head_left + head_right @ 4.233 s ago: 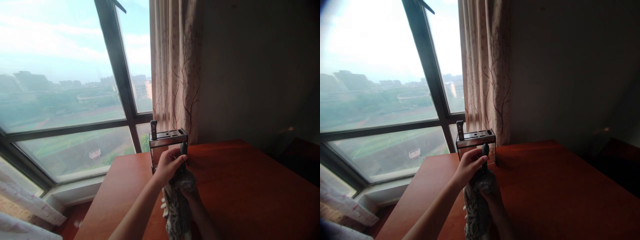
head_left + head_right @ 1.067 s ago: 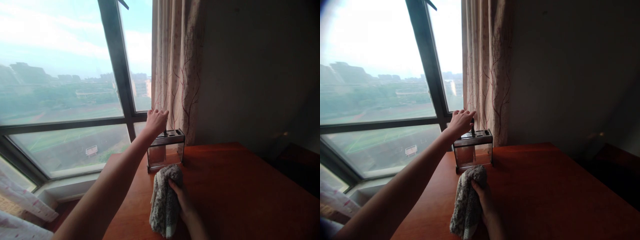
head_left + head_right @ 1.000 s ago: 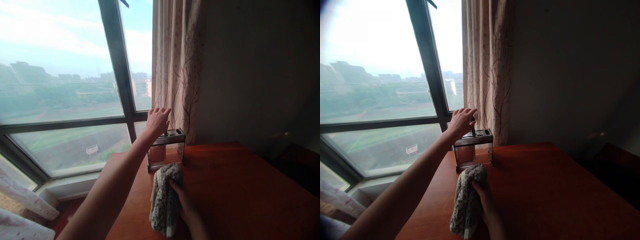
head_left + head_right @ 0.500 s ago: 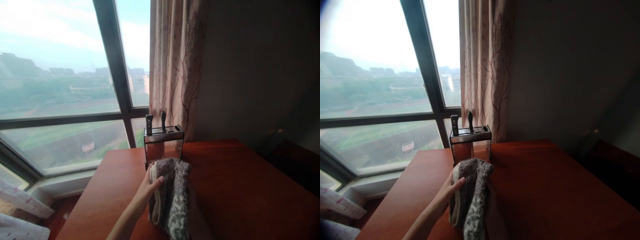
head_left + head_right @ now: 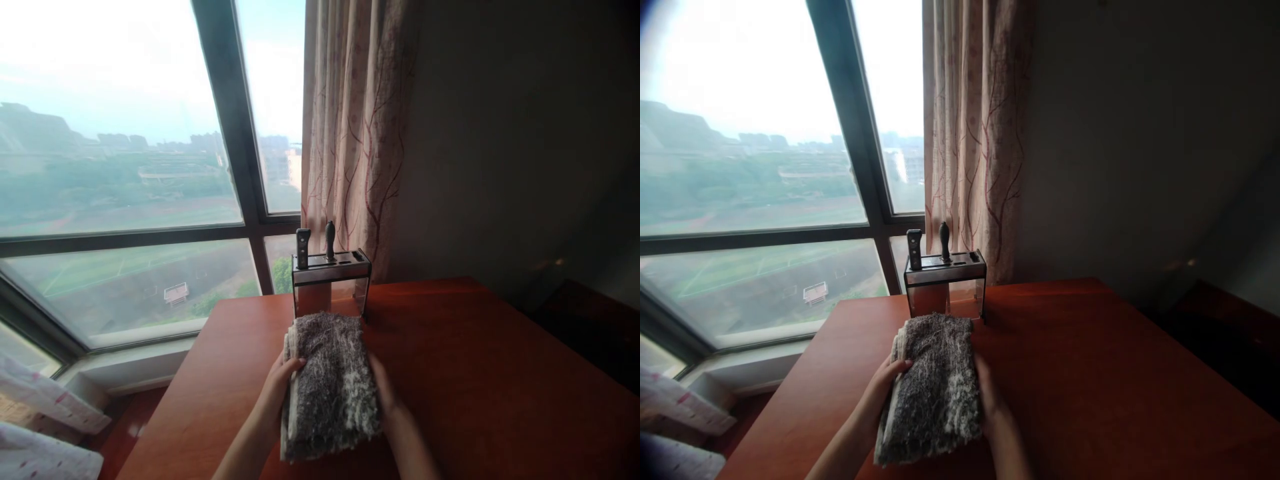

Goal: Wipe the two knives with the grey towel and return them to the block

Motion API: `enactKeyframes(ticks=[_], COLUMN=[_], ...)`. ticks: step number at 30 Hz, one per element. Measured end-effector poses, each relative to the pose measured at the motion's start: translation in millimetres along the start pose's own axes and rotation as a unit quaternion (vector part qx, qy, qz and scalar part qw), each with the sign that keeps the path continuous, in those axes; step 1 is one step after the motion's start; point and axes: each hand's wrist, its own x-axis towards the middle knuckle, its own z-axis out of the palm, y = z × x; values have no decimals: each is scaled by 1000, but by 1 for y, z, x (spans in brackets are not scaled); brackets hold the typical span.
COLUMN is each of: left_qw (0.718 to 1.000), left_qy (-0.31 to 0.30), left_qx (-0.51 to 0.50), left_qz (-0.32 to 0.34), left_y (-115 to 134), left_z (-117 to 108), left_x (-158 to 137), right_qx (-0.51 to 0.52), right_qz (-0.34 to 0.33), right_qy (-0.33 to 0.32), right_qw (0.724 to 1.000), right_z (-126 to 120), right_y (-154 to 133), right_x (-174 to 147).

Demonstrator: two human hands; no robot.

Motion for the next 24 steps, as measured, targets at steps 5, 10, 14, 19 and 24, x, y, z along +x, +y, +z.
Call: enactKeyframes(ticks=[5, 10, 14, 19, 24], left_qw=[1000, 980, 877, 727, 653], left_qy=[1, -27, 32, -52, -204], left_qx=[25, 172, 414, 592, 667], left_qz=[-15, 95, 243, 344, 294], left_y=[-7, -19, -26, -31, -31], left_z=[-8, -19, -27, -31, -33], left_x=[5, 17, 17, -7, -19], right_qx=[48, -87, -202, -255, -281], right_qz=[38, -46, -144, -168, -186], right_qy=[-64, 37, 122, 129, 111], right_qw=[996, 994, 961, 944, 935], right_z=[-3, -29, -41, -37, -31], right_y=[-13, 2, 11, 8, 8], right_x=[-7, 3, 13, 12, 11])
